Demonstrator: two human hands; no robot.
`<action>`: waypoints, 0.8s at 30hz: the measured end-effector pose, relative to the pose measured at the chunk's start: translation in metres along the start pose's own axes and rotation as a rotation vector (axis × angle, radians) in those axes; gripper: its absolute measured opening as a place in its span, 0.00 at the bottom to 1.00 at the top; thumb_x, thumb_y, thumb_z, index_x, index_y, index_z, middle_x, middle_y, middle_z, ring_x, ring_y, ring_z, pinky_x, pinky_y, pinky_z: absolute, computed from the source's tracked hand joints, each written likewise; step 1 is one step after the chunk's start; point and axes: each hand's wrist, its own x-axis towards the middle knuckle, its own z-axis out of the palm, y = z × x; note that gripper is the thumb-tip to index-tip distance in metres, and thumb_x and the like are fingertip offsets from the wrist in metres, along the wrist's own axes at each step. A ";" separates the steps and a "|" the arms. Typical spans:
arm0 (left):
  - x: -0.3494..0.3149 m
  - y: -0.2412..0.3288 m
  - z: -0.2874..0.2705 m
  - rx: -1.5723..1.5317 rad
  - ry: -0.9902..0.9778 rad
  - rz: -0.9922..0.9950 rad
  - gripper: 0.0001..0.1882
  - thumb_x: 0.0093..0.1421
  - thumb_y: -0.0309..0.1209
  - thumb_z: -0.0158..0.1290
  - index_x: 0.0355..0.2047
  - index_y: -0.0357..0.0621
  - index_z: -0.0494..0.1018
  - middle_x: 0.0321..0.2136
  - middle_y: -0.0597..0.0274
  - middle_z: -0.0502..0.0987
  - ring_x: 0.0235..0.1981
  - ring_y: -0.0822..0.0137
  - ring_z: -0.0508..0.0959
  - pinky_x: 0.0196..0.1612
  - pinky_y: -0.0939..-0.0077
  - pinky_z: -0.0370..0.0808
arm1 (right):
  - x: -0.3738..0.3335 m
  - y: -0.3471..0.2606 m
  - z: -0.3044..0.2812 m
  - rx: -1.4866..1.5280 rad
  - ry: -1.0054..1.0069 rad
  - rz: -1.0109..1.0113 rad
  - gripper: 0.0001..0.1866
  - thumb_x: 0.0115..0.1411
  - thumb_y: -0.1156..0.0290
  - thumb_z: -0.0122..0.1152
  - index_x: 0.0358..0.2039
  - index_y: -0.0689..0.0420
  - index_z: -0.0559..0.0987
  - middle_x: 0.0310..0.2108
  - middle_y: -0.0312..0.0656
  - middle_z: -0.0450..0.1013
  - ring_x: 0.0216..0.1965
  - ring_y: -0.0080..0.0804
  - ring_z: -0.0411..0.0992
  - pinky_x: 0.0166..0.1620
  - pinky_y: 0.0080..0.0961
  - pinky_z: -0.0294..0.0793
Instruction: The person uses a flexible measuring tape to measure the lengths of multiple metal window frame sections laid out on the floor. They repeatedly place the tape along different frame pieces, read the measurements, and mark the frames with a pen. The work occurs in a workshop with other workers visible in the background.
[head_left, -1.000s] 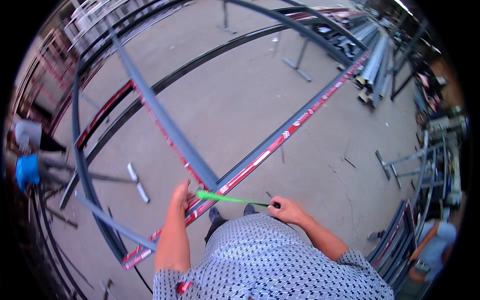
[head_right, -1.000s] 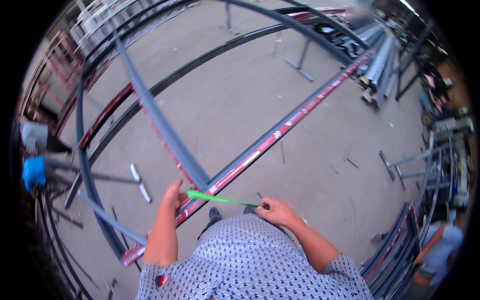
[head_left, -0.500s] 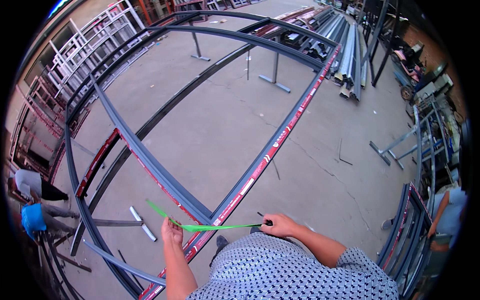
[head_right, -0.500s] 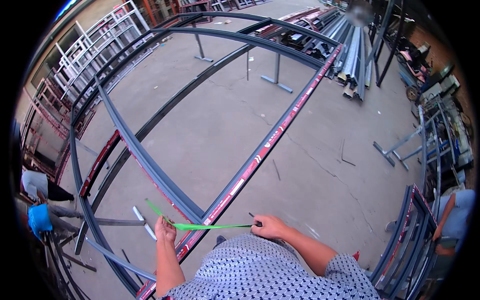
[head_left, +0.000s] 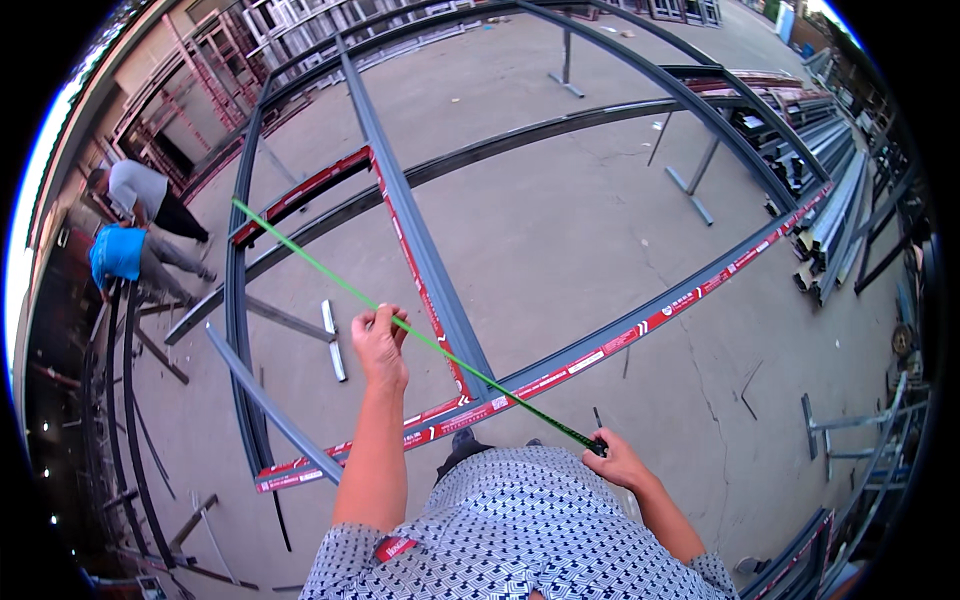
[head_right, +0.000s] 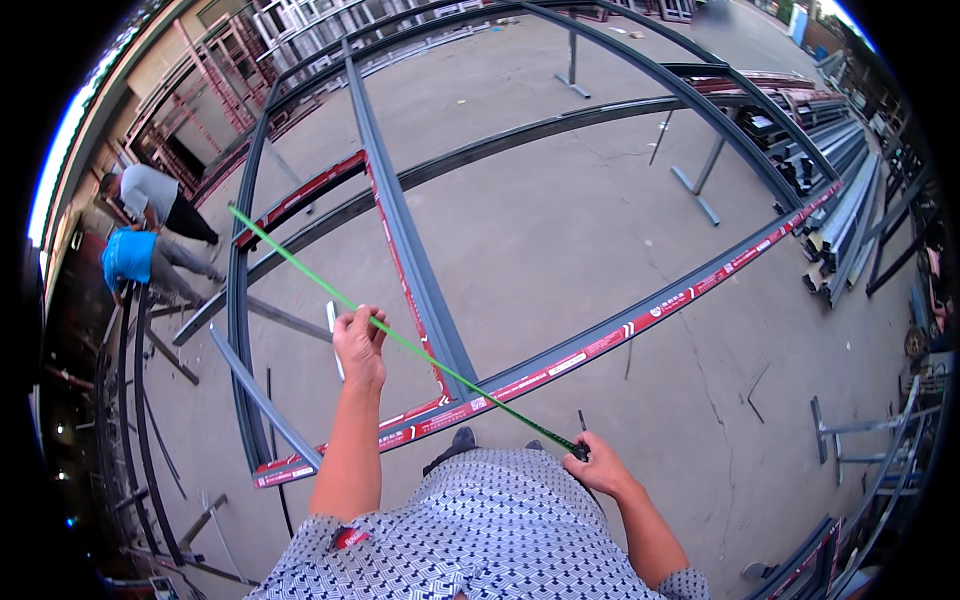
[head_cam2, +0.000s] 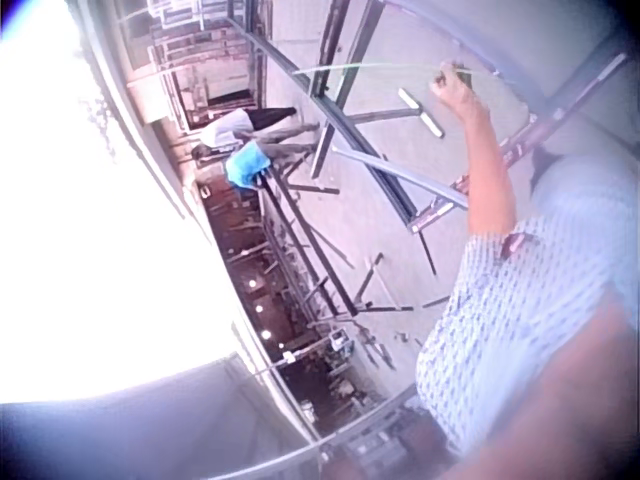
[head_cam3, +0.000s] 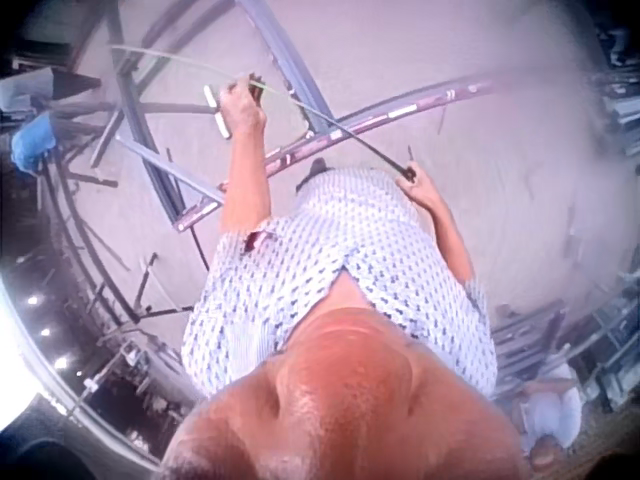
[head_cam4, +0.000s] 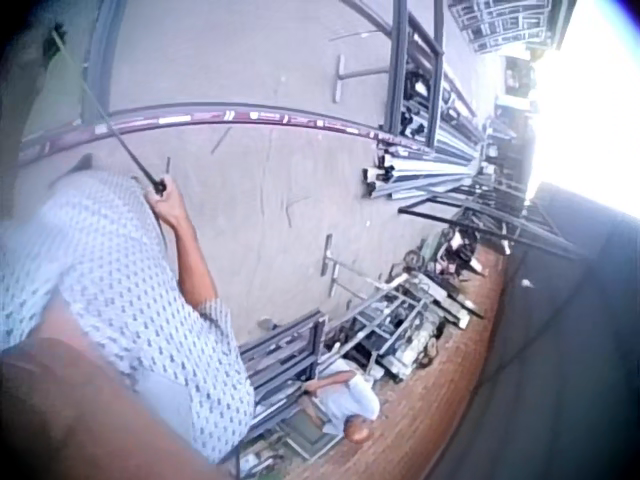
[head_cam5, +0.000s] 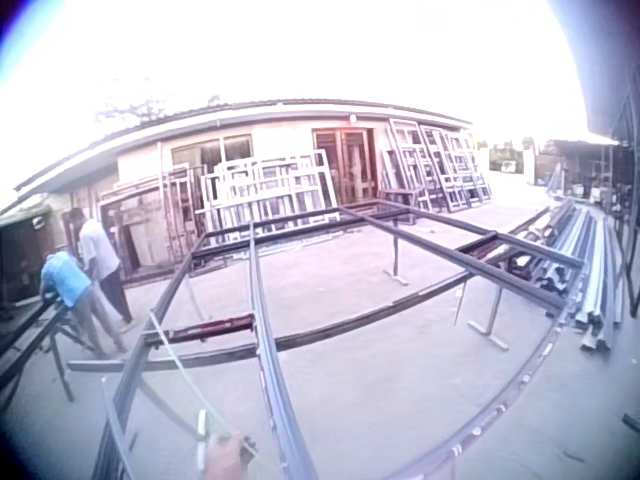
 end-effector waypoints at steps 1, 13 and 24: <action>0.000 -0.001 -0.001 -0.006 -0.049 -0.016 0.11 0.68 0.33 0.63 0.39 0.45 0.71 0.32 0.62 0.80 0.33 0.69 0.82 0.36 0.75 0.82 | 0.000 0.002 -0.001 0.004 -0.002 -0.014 0.26 0.59 0.55 0.69 0.50 0.60 0.76 0.40 0.48 0.76 0.40 0.38 0.75 0.47 0.35 0.76; -0.045 -0.034 0.029 0.173 -0.379 -0.083 0.12 0.69 0.35 0.64 0.36 0.40 0.76 0.31 0.61 0.82 0.33 0.70 0.83 0.42 0.74 0.82 | -0.011 -0.018 -0.004 0.089 0.030 -0.069 0.19 0.64 0.60 0.62 0.48 0.62 0.75 0.33 0.42 0.73 0.37 0.30 0.71 0.43 0.31 0.73; -0.144 -0.077 0.052 0.521 -0.769 -0.240 0.12 0.67 0.34 0.66 0.37 0.35 0.80 0.32 0.63 0.84 0.36 0.76 0.82 0.41 0.77 0.80 | 0.028 -0.080 0.012 0.507 0.091 -0.076 0.10 0.72 0.66 0.58 0.43 0.59 0.80 0.25 0.26 0.69 0.25 0.14 0.64 0.28 0.19 0.63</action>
